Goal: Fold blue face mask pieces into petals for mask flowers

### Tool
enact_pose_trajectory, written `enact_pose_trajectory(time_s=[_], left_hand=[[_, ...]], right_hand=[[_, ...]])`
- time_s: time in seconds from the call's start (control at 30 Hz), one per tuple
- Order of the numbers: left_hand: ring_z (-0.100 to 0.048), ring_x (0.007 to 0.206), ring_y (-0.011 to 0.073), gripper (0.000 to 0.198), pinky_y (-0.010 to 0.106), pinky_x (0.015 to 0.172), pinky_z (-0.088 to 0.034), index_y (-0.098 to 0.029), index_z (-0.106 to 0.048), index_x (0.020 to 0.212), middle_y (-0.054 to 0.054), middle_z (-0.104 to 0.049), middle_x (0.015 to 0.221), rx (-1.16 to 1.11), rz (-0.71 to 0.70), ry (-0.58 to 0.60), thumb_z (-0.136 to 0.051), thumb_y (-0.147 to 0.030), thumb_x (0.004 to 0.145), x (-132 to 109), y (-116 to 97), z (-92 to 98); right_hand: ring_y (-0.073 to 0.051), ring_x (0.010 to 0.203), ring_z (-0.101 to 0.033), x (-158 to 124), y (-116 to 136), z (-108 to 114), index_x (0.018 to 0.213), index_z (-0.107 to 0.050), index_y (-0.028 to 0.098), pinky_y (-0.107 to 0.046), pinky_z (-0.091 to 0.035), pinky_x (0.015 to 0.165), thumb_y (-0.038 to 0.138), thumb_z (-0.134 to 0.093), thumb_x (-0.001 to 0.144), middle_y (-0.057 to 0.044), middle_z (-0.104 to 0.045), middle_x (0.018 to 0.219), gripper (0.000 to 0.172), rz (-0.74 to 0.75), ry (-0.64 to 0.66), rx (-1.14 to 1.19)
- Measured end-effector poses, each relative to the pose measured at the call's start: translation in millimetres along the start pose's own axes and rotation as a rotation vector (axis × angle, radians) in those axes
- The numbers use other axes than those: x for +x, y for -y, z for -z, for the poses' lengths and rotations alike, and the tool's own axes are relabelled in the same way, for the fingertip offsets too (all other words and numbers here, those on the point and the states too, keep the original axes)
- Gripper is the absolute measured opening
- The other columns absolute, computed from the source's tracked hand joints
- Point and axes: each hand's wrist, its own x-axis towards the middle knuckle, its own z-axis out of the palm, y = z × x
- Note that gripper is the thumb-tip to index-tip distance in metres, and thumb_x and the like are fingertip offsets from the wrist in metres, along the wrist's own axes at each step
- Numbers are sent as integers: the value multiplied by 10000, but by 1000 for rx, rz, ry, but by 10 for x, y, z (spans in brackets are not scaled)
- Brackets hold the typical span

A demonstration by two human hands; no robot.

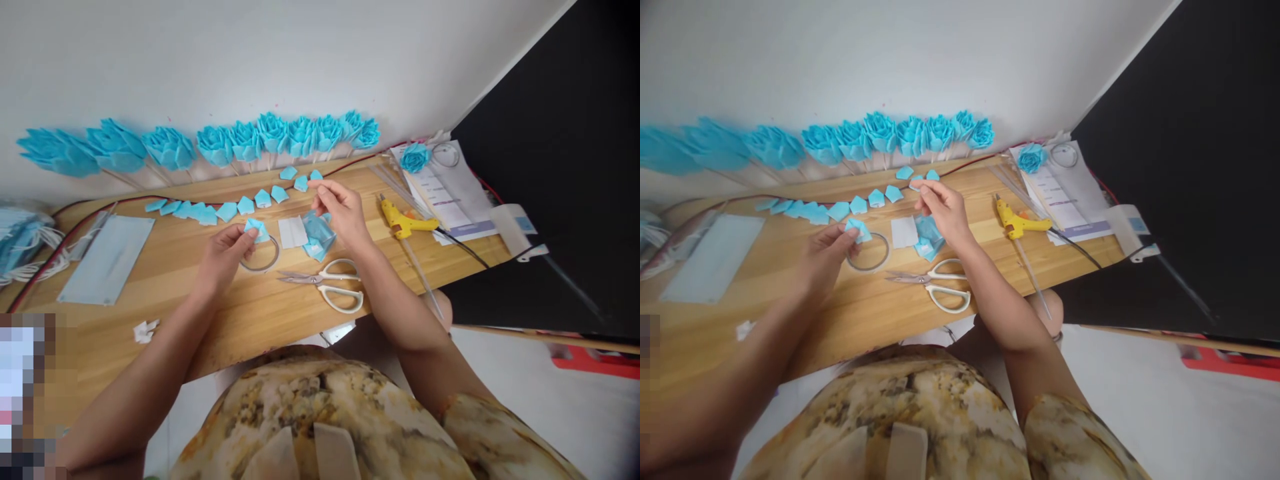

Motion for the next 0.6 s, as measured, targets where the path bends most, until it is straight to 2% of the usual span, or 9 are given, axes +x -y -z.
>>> enact_pose_trajectory(time_s=[0.2,0.37,0.5,0.57,0.6], left_hand=[[-499,550,100,360,247,568,-418,-182,-616,686,-10,-583,613,-59,-17,-31,-749,-487,826,4,-219,34],[-508,560,102,240,243,559,-421,-177,-663,772,-16,-582,623,-39,-57,-6,-767,-387,827,-41,-483,59],[-514,553,99,264,230,519,-405,-189,-709,913,-28,-596,651,-80,-63,-10,-828,-358,748,-128,-452,63],[-515,554,98,316,224,507,-396,-193,-727,962,-32,-586,650,-84,-49,-13,-848,-355,720,-206,-369,90],[-513,557,98,332,222,507,-395,-193,-736,979,-33,-580,648,-75,-33,-13,-853,-356,714,-254,-322,115]], right_hand=[[-97,596,-559,2,-25,16,974,-748,212,-234,-488,587,650,-629,901,33,-621,694,459,-16,-3,-69],[-121,611,-572,36,-108,19,1029,-743,241,-255,-496,592,634,-597,934,16,-635,725,430,33,-14,-106],[-125,592,-568,33,-63,21,1040,-746,245,-256,-488,576,583,-582,959,14,-643,712,384,64,-47,-126],[-131,594,-578,-59,83,59,1043,-754,246,-266,-490,591,524,-554,988,10,-660,712,347,91,-40,-216],[-145,626,-606,-135,182,96,1067,-756,248,-278,-503,626,479,-545,1002,4,-683,729,320,120,10,-309]])
